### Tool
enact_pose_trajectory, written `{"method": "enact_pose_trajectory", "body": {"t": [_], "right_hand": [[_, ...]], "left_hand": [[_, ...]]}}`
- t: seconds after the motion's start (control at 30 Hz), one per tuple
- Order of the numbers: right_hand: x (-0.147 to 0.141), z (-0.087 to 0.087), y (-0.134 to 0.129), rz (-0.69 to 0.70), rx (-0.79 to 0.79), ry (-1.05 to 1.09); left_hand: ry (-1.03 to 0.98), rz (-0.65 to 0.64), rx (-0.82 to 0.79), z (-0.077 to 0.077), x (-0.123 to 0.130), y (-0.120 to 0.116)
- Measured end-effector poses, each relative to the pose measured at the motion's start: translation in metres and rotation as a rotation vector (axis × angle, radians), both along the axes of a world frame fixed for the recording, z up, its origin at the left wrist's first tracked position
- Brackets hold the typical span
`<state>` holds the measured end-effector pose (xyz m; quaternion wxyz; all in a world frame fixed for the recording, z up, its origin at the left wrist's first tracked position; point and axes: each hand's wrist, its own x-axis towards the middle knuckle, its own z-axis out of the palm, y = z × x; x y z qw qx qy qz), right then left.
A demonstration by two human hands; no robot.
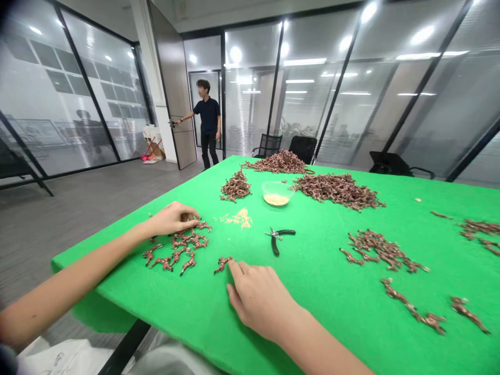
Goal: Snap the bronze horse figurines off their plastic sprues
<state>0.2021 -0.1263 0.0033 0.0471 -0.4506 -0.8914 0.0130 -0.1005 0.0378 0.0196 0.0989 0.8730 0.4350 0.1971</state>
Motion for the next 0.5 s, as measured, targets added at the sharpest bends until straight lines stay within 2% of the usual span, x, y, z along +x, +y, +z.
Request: {"method": "enact_pose_trajectory", "body": {"t": [0.33,0.5], "right_hand": [[-0.002,0.005,-0.001,0.02,-0.01,-0.03],[-0.001,0.003,0.0,0.011,-0.006,-0.02]], "left_hand": [[-0.212,0.087,0.044,-0.007,-0.005,0.009],[-0.215,0.111,0.039,-0.01,-0.007,0.013]]}}
